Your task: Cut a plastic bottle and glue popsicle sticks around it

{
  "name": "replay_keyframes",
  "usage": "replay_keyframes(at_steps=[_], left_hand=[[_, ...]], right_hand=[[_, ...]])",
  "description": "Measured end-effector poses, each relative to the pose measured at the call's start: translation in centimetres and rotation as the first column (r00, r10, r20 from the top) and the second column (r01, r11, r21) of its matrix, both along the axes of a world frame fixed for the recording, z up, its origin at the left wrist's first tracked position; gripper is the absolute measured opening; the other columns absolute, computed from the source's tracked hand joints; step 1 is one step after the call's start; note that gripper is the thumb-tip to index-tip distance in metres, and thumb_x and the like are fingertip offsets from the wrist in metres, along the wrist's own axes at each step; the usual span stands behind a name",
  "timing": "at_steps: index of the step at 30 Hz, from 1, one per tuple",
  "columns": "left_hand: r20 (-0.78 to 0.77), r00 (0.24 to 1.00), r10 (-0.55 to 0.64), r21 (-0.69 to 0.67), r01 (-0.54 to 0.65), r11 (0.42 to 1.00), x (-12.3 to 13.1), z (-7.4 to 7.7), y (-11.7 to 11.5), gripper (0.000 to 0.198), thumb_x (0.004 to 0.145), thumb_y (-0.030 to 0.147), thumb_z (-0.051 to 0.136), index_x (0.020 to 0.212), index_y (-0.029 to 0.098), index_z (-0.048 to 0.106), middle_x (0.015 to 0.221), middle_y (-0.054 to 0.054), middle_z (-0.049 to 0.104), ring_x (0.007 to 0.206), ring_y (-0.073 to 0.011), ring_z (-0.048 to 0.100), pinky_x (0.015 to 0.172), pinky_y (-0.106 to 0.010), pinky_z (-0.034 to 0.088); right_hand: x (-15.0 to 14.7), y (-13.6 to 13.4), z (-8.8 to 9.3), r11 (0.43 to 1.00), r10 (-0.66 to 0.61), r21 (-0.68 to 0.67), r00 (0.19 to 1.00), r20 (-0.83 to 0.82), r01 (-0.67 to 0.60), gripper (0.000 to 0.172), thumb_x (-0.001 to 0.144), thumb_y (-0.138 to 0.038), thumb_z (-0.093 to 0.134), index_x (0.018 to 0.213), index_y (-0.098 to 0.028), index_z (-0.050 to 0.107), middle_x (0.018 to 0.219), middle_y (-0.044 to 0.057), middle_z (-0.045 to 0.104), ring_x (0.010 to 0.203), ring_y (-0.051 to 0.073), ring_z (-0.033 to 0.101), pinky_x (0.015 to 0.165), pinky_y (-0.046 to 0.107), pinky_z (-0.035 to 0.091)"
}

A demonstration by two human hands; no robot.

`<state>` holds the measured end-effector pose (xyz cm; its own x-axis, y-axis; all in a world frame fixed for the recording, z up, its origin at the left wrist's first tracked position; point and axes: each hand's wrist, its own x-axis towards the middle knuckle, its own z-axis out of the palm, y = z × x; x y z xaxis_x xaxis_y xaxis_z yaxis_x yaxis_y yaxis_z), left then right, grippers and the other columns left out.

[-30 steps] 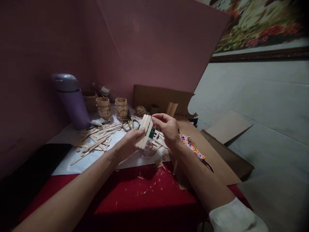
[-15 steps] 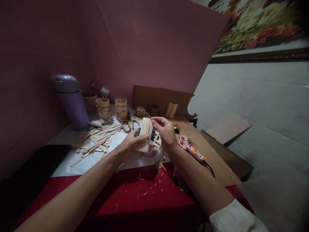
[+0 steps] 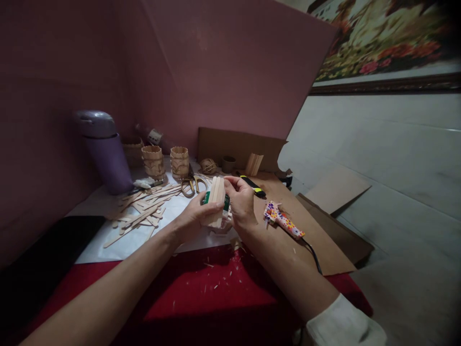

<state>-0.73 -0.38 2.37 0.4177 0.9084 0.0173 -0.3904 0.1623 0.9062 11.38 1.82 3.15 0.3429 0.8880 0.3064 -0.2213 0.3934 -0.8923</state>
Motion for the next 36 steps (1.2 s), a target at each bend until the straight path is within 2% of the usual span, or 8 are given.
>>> replay_keyframes(at_steps=[3, 6, 8, 11, 14, 17, 29, 36], left_hand=[[0.016, 1.000, 0.022, -0.006, -0.022, 1.000, 0.1, 0.2, 0.0, 0.057, 0.060, 0.029, 0.084, 0.109, 0.014, 0.059, 0.081, -0.003, 0.068, 0.060, -0.0128, 0.061, 0.050, -0.022, 0.049], [0.031, 0.998, 0.054, -0.047, -0.052, 0.998, 0.0, 0.7, -0.1, 0.052, 0.060, 0.028, 0.083, 0.105, 0.015, 0.060, 0.081, -0.003, 0.068, 0.061, -0.0150, 0.062, 0.051, -0.025, 0.051], [0.044, 0.995, 0.089, -0.074, -0.085, 0.994, -0.1, 1.1, -0.1, 0.050, 0.059, 0.028, 0.082, 0.103, 0.015, 0.062, 0.080, -0.003, 0.069, 0.063, -0.0167, 0.063, 0.051, -0.026, 0.052], [0.086, 0.984, 0.158, -0.084, -0.151, 0.985, -0.4, 1.5, -0.1, 0.046, 0.059, 0.027, 0.081, 0.100, 0.016, 0.064, 0.080, -0.002, 0.068, 0.065, -0.0165, 0.063, 0.050, -0.025, 0.051], [0.135, 0.966, 0.220, -0.080, -0.211, 0.974, -0.6, 1.6, -0.1, 0.042, 0.061, 0.027, 0.081, 0.098, 0.016, 0.065, 0.081, -0.002, 0.068, 0.067, -0.0159, 0.063, 0.052, -0.024, 0.052], [0.171, 0.958, 0.232, -0.062, -0.225, 0.972, -0.8, 1.4, 0.0, 0.043, 0.063, 0.028, 0.082, 0.101, 0.017, 0.065, 0.083, -0.001, 0.068, 0.068, -0.0145, 0.063, 0.050, -0.022, 0.050], [0.167, 0.955, 0.246, -0.043, -0.242, 0.969, -0.8, 1.5, -0.1, 0.045, 0.063, 0.029, 0.084, 0.101, 0.017, 0.063, 0.082, 0.000, 0.066, 0.066, -0.0127, 0.061, 0.050, -0.020, 0.048], [0.173, 0.955, 0.239, -0.030, -0.238, 0.971, -0.8, 1.3, 0.2, 0.044, 0.066, 0.031, 0.081, 0.103, 0.016, 0.061, 0.083, -0.001, 0.066, 0.065, -0.0124, 0.060, 0.049, -0.020, 0.047]], right_hand=[[-0.1, 0.0, -0.1, 1.000, -0.011, 0.013, 0.998, 0.064, 0.010, 0.025, 0.074, -0.040, 0.069, 0.084, -0.018, 0.065, 0.079, 0.001, 0.066, 0.074, 0.017, 0.060, 0.073, 0.033, 0.049], [0.1, -0.7, 0.1, 0.985, -0.152, 0.112, 0.962, 0.228, 0.129, 0.027, 0.087, -0.043, 0.056, 0.094, -0.018, 0.066, 0.090, 0.005, 0.067, 0.086, 0.020, 0.061, 0.081, 0.037, 0.049], [0.3, -1.7, 0.2, 0.942, -0.291, 0.279, 0.875, 0.387, 0.190, 0.024, 0.092, -0.036, 0.051, 0.096, -0.019, 0.067, 0.097, 0.007, 0.066, 0.095, 0.021, 0.060, 0.088, 0.039, 0.047], [0.5, -3.7, 0.2, 0.846, -0.460, 0.511, 0.693, 0.555, 0.152, 0.019, 0.093, -0.024, 0.050, 0.091, -0.020, 0.069, 0.098, 0.007, 0.064, 0.098, 0.022, 0.058, 0.091, 0.043, 0.045], [0.7, -5.1, -0.3, 0.774, -0.567, 0.623, 0.565, 0.599, 0.117, 0.018, 0.091, -0.018, 0.053, 0.093, -0.020, 0.070, 0.102, 0.009, 0.063, 0.101, 0.025, 0.057, 0.091, 0.047, 0.044], [0.6, -5.5, -0.7, 0.746, -0.599, 0.664, 0.490, 0.633, 0.054, 0.021, 0.088, -0.014, 0.055, 0.097, -0.022, 0.071, 0.108, 0.009, 0.064, 0.105, 0.027, 0.055, 0.093, 0.050, 0.043], [0.5, -5.5, -1.3, 0.728, -0.605, 0.685, 0.443, 0.662, -0.029, 0.028, 0.083, -0.013, 0.055, 0.105, -0.022, 0.070, 0.115, 0.009, 0.063, 0.110, 0.030, 0.050, 0.094, 0.053, 0.042], [0.9, -5.3, -0.8, 0.728, -0.587, 0.685, 0.496, 0.639, -0.021, 0.025, 0.086, -0.016, 0.059, 0.109, -0.021, 0.069, 0.111, 0.009, 0.065, 0.107, 0.027, 0.054, 0.094, 0.050, 0.045]])
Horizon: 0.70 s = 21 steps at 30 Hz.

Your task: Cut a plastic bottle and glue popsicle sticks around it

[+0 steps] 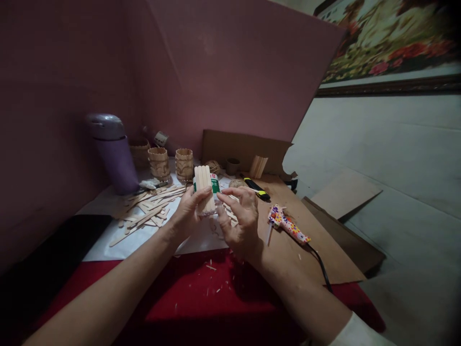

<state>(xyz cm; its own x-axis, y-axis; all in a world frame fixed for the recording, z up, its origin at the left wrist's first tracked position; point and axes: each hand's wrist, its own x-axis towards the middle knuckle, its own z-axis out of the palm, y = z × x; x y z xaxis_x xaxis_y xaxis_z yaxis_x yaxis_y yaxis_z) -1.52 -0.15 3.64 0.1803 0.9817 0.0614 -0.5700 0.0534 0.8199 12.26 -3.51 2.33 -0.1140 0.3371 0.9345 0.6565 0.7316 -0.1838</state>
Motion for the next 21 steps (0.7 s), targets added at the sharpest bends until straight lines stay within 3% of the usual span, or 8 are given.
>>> replay_keyframes(at_steps=[7, 14, 21], left_hand=[[-0.013, 1.000, 0.009, 0.047, -0.009, 0.999, -0.09, -0.22, -0.12, 0.052, 0.068, 0.028, 0.081, 0.113, 0.020, 0.057, 0.087, -0.001, 0.067, 0.072, -0.0150, 0.063, 0.056, -0.021, 0.051], [-0.050, 0.999, 0.003, 0.085, 0.001, 0.996, 0.09, 0.08, -0.43, 0.054, 0.067, 0.030, 0.082, 0.113, 0.019, 0.057, 0.097, -0.005, 0.069, 0.079, -0.0197, 0.066, 0.066, -0.029, 0.055], [-0.071, 0.993, -0.097, 0.199, 0.109, 0.974, 0.12, -0.40, -0.43, 0.046, 0.077, 0.028, 0.076, 0.118, 0.017, 0.058, 0.106, -0.008, 0.068, 0.093, -0.0201, 0.065, 0.079, -0.028, 0.053]], right_hand=[[0.28, 0.21, -0.17, 1.000, 0.006, 0.028, 0.999, 0.048, -0.007, 0.014, 0.084, -0.021, 0.069, 0.097, -0.026, 0.071, 0.111, 0.005, 0.067, 0.109, 0.027, 0.052, 0.094, 0.049, 0.043], [0.62, 0.35, 0.27, 1.000, 0.014, -0.004, 0.999, -0.032, -0.014, 0.030, 0.092, -0.018, 0.053, 0.116, -0.026, 0.068, 0.114, 0.008, 0.062, 0.111, 0.027, 0.052, 0.098, 0.052, 0.042], [0.37, 0.40, 0.05, 0.998, 0.026, -0.048, 0.999, -0.025, -0.027, 0.029, 0.096, -0.021, 0.049, 0.114, -0.026, 0.071, 0.118, 0.008, 0.060, 0.117, 0.026, 0.050, 0.102, 0.052, 0.041]])
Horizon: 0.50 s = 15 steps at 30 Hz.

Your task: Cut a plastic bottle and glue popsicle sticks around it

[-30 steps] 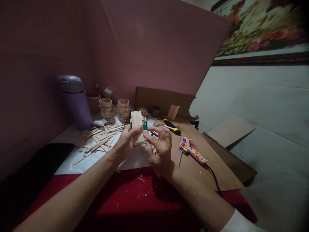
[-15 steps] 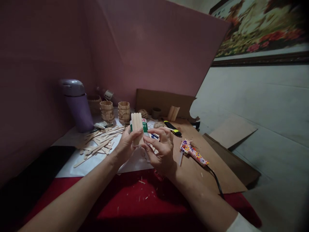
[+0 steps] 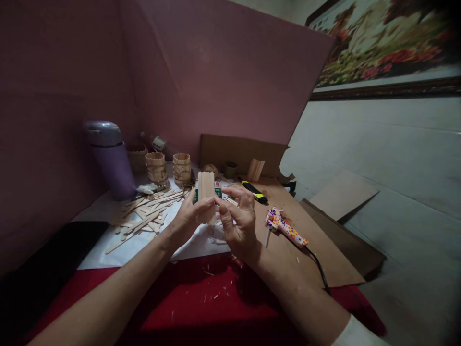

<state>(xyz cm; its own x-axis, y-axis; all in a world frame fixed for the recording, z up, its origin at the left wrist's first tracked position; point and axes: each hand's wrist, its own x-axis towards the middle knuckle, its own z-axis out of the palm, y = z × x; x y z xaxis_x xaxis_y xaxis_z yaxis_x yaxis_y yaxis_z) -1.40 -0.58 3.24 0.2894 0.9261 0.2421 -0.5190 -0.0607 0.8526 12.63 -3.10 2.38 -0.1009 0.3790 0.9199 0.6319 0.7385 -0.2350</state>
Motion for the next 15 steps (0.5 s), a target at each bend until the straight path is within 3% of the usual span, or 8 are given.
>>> replay_keyframes(at_steps=[8, 15], left_hand=[[0.028, 0.998, 0.058, -0.175, -0.052, 0.983, 0.02, 0.94, -0.29, 0.049, 0.067, 0.029, 0.080, 0.111, 0.020, 0.060, 0.097, -0.004, 0.070, 0.076, -0.0184, 0.066, 0.060, -0.027, 0.053], [0.046, 0.990, 0.134, -0.224, -0.121, 0.967, -0.34, 0.54, 0.26, 0.040, 0.066, 0.030, 0.081, 0.100, 0.018, 0.062, 0.089, -0.002, 0.069, 0.071, -0.0151, 0.065, 0.056, -0.023, 0.050]], right_hand=[[0.17, 0.30, -0.13, 0.997, 0.050, -0.045, 0.992, -0.118, -0.055, 0.031, 0.098, -0.020, 0.044, 0.114, -0.024, 0.071, 0.117, 0.008, 0.060, 0.114, 0.024, 0.054, 0.100, 0.049, 0.043], [0.27, 0.02, -0.29, 0.996, 0.007, 0.088, 0.992, 0.127, -0.018, 0.023, 0.093, -0.025, 0.056, 0.107, -0.028, 0.074, 0.121, 0.007, 0.063, 0.116, 0.029, 0.049, 0.098, 0.054, 0.041]])
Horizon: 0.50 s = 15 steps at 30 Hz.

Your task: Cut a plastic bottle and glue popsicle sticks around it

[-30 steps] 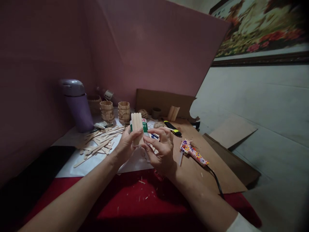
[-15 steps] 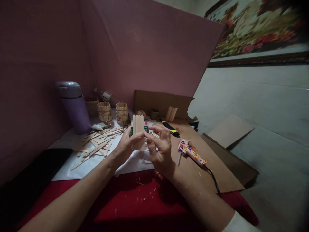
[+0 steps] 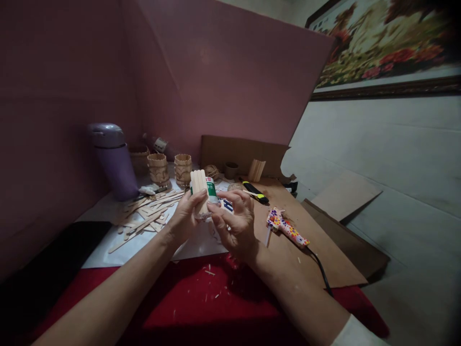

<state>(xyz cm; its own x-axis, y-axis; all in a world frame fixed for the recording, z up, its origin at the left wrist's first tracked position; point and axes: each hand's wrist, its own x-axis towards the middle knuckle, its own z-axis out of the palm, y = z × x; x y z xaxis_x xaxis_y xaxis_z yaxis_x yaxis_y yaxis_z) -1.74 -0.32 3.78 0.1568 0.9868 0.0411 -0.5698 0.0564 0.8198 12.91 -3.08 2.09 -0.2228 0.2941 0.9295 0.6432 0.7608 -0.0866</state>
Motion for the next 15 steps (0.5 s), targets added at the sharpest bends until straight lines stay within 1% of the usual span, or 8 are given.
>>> replay_keyframes(at_steps=[3, 6, 9, 11, 15], left_hand=[[-0.005, 1.000, 0.020, 0.015, -0.020, 1.000, 0.04, -0.21, 0.20, 0.036, 0.065, 0.029, 0.081, 0.093, 0.017, 0.062, 0.082, 0.000, 0.067, 0.064, -0.0134, 0.063, 0.054, -0.023, 0.049], [-0.012, 1.000, 0.025, 0.014, -0.025, 1.000, 0.06, -0.12, 0.22, 0.038, 0.062, 0.028, 0.082, 0.090, 0.016, 0.060, 0.075, 0.000, 0.066, 0.061, -0.0140, 0.062, 0.054, -0.023, 0.049], [-0.008, 0.999, 0.044, 0.003, -0.044, 0.999, 0.03, 0.10, 0.21, 0.042, 0.061, 0.029, 0.082, 0.094, 0.016, 0.061, 0.078, -0.001, 0.067, 0.064, -0.0149, 0.063, 0.055, -0.024, 0.050], [-0.012, 0.999, 0.047, 0.006, -0.047, 0.999, 0.03, 0.12, 0.27, 0.043, 0.061, 0.031, 0.081, 0.095, 0.015, 0.062, 0.082, -0.002, 0.068, 0.066, -0.0148, 0.064, 0.056, -0.024, 0.050], [-0.028, 0.996, 0.079, 0.019, -0.079, 0.997, 0.05, -0.20, 0.60, 0.043, 0.059, 0.030, 0.082, 0.094, 0.015, 0.062, 0.081, -0.001, 0.067, 0.066, -0.0135, 0.062, 0.058, -0.023, 0.049]], right_hand=[[-0.11, -0.09, 0.10, 1.000, -0.031, 0.000, 0.998, 0.050, 0.031, 0.021, 0.092, -0.027, 0.057, 0.104, -0.026, 0.075, 0.120, 0.007, 0.064, 0.115, 0.028, 0.049, 0.097, 0.052, 0.042], [-0.09, -0.07, 0.21, 0.999, -0.032, -0.014, 0.998, 0.045, 0.033, 0.021, 0.092, -0.027, 0.057, 0.102, -0.028, 0.076, 0.119, 0.006, 0.065, 0.115, 0.028, 0.049, 0.097, 0.050, 0.042], [0.01, 0.02, 0.25, 1.000, -0.020, -0.021, 1.000, -0.004, 0.020, 0.024, 0.093, -0.025, 0.056, 0.106, -0.031, 0.075, 0.120, 0.005, 0.064, 0.118, 0.028, 0.048, 0.098, 0.051, 0.042], [0.00, 0.07, 0.25, 1.000, -0.014, -0.010, 1.000, -0.013, 0.014, 0.025, 0.093, -0.025, 0.056, 0.108, -0.030, 0.075, 0.120, 0.006, 0.064, 0.118, 0.028, 0.048, 0.098, 0.051, 0.042], [-0.13, 0.13, 0.21, 0.999, -0.030, -0.019, 0.997, 0.071, 0.031, 0.021, 0.092, -0.026, 0.058, 0.102, -0.028, 0.076, 0.120, 0.006, 0.064, 0.116, 0.028, 0.049, 0.097, 0.050, 0.043]])
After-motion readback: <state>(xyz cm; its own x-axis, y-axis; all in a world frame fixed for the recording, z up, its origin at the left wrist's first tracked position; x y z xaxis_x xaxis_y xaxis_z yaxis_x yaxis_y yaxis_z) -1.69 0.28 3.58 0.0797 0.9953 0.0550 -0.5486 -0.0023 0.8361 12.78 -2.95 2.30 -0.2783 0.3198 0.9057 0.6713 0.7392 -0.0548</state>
